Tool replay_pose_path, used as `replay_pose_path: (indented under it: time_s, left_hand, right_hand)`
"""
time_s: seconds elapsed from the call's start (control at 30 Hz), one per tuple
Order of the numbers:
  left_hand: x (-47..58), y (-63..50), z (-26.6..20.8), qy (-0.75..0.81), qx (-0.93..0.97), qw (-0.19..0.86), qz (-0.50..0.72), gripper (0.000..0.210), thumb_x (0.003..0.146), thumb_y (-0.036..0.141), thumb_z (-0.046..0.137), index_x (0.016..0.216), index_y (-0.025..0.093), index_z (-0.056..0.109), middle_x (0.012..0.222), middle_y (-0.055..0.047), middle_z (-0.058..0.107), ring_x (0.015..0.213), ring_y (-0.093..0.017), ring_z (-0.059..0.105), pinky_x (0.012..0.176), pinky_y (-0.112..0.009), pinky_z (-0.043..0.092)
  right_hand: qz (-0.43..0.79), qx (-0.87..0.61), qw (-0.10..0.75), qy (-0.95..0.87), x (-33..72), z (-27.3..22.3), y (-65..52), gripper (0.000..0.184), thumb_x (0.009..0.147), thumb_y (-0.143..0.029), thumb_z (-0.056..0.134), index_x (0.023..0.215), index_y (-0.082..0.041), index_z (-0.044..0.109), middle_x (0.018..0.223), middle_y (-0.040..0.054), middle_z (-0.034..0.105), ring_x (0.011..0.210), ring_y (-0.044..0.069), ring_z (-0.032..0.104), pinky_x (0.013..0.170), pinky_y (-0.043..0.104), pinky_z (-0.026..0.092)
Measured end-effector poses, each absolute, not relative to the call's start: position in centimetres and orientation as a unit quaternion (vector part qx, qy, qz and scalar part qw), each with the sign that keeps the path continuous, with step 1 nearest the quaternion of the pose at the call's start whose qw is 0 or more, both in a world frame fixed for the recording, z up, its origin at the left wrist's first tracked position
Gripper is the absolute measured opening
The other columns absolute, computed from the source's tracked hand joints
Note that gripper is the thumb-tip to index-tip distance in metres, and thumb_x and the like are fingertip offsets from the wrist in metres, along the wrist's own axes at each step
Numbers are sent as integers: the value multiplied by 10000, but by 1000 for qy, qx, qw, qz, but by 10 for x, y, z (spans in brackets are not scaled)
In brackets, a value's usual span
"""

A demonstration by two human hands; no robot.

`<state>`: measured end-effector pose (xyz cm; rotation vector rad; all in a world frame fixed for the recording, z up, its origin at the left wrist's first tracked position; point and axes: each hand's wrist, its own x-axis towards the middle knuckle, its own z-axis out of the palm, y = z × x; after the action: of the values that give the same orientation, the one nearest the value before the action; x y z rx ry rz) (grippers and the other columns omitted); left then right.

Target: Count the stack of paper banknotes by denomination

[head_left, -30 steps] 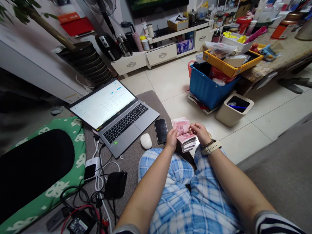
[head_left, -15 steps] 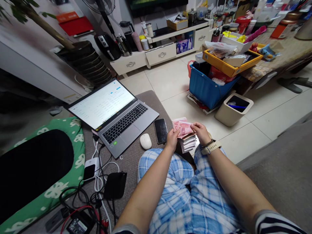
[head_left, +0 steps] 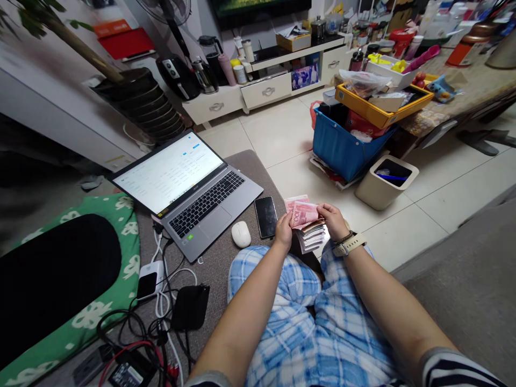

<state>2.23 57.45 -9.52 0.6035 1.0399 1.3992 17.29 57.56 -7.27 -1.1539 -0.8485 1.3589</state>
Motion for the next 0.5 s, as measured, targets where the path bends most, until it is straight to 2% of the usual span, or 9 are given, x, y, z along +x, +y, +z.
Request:
replay_pose_path:
  time_s: [0.3, 0.5]
  left_hand:
    - [23, 574, -96, 450, 258, 611, 598, 197, 666, 354, 689, 638, 171, 621, 656, 21, 637, 635, -123, 564, 664, -240, 422]
    - [24, 573, -92, 453, 254, 614, 594, 203, 653, 345, 703, 617, 171, 605, 628, 22, 627, 602, -119, 555, 641, -242, 421]
  right_hand:
    - [569, -480, 556, -369, 173, -75, 575, 320, 667, -454, 688, 564, -197, 527, 547, -43, 448, 526, 108, 396, 528, 253, 310]
    - [570, -479, 551, -377, 174, -74, 574, 328, 676, -473, 698, 584, -198, 545, 556, -39, 485, 532, 113, 419, 534, 256, 333]
